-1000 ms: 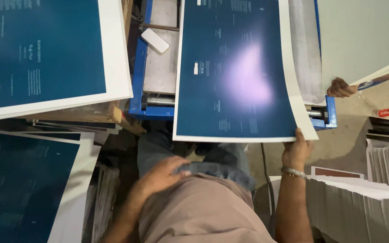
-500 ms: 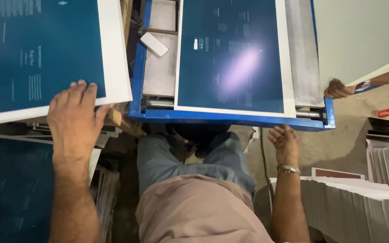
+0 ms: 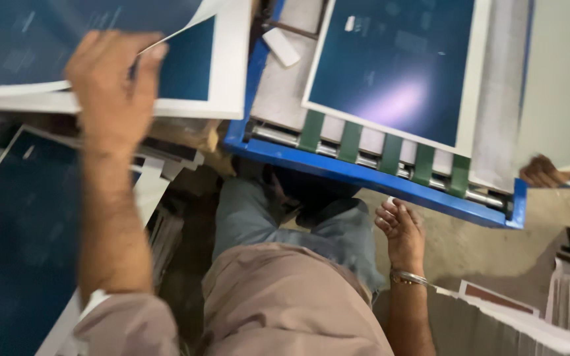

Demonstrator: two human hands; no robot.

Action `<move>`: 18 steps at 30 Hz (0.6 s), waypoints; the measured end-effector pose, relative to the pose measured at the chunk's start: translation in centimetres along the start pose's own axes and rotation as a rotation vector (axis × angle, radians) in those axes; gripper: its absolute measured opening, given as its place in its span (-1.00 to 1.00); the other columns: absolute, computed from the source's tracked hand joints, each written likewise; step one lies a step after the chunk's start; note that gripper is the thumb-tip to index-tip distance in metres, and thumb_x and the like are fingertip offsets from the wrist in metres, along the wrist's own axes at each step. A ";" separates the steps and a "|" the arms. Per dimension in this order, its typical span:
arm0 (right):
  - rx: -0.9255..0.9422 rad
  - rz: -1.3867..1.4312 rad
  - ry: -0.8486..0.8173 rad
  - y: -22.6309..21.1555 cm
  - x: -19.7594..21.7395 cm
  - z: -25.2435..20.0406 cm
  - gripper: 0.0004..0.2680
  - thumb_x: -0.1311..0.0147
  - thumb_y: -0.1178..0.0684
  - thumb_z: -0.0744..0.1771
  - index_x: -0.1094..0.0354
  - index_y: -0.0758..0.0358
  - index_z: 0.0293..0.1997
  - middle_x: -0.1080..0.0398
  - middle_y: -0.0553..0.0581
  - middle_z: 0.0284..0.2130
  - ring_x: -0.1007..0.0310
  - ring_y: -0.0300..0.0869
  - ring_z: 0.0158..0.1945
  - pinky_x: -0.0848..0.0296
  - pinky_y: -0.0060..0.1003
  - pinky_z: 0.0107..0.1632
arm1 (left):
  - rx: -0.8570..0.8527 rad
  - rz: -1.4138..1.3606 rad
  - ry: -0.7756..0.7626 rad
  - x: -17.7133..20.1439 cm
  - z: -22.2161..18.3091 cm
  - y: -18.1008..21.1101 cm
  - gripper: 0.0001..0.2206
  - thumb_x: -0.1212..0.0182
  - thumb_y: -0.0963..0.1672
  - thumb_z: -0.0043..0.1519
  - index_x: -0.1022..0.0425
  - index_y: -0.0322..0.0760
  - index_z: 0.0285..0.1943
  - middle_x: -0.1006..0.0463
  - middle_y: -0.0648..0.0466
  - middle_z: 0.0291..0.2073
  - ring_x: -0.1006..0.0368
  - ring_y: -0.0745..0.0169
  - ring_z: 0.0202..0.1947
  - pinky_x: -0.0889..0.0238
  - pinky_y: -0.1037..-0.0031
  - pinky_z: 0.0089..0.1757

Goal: The person picks up printed blue sheets from a conveyor machine and places them onto stacks on the left and right sides.

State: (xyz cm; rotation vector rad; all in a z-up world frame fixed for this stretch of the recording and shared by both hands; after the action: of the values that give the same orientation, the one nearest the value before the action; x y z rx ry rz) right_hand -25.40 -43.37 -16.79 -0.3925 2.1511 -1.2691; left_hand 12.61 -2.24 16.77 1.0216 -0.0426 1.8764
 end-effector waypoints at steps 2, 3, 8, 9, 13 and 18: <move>0.010 -0.005 -0.164 -1.8 -5.5 -1.0 -0.73 0.06 0.03 0.46 -0.25 0.43 0.23 -0.47 0.30 -0.03 -0.54 0.03 -0.03 -0.57 -0.10 -0.02 | -0.189 0.042 0.157 -0.6 -1.3 4.4 -0.91 -0.23 -0.18 0.46 -0.61 -0.23 0.08 -0.60 0.08 -0.12 -0.47 0.15 -0.07 -0.28 0.26 0.01; 0.027 0.003 -0.270 -2.8 -8.5 -1.8 -0.72 0.06 0.02 0.46 -0.24 0.44 0.24 -0.47 0.31 0.00 -0.54 0.04 0.00 -0.57 -0.10 -0.01 | -0.191 0.061 0.063 -2.3 -2.6 6.4 -0.84 -0.23 -0.20 0.36 -0.60 -0.30 0.08 -0.57 0.04 -0.08 -0.43 0.08 -0.02 -0.24 0.23 0.09; 0.057 0.067 -0.697 -5.9 -19.6 -5.2 -0.67 0.04 -0.02 0.42 -0.21 0.33 0.31 -0.45 0.27 0.08 -0.55 0.02 0.06 -0.59 -0.10 0.03 | -0.400 0.288 -0.232 -11.5 -8.0 20.3 -0.61 -0.21 -0.09 0.19 -0.51 -0.40 0.17 -0.56 -0.14 0.02 -0.43 -0.04 0.04 -0.18 0.06 0.15; 0.057 0.116 -0.696 -5.9 -20.4 -5.1 -0.69 0.03 0.00 0.43 -0.21 0.30 0.31 -0.46 0.25 0.07 -0.55 0.01 0.05 -0.60 -0.08 0.04 | -0.404 0.227 -0.332 -12.7 -8.9 21.9 -0.59 -0.21 -0.07 0.22 -0.49 -0.41 0.20 -0.54 -0.15 0.07 -0.42 -0.02 0.16 -0.12 -0.01 0.26; -0.039 0.222 -0.399 -4.7 -17.5 -2.2 -0.74 0.05 0.08 0.45 -0.25 0.28 0.31 -0.46 0.19 0.06 -0.54 -0.06 0.02 -0.56 -0.15 0.04 | -0.378 -0.068 -0.396 -12.5 -10.7 23.8 -0.49 -0.22 0.02 0.15 -0.49 -0.39 0.20 -0.49 -0.14 0.20 -0.31 -0.06 0.30 0.00 -0.08 0.31; 0.269 0.208 0.002 -7.7 -8.2 2.3 -0.70 0.07 0.31 0.40 -0.23 0.37 0.32 -0.42 0.16 0.14 -0.47 -0.08 0.16 -0.52 -0.15 0.24 | -0.290 -0.061 -0.559 -11.5 -11.8 19.4 -0.51 -0.21 0.05 0.23 -0.49 -0.36 0.20 -0.45 -0.18 0.26 -0.24 -0.09 0.34 0.03 -0.04 0.31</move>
State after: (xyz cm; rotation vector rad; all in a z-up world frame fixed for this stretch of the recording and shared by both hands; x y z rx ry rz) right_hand -17.99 -44.47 -8.15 -0.0547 1.9304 -1.4115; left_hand -7.27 -15.95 8.81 1.2898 -0.5855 1.4276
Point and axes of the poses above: each hand's wrist, its own z-axis towards the middle knuckle, its own x-axis out of the back of the hand, y = z × x, the point moved 9 cm from there along z, towards the middle knuckle
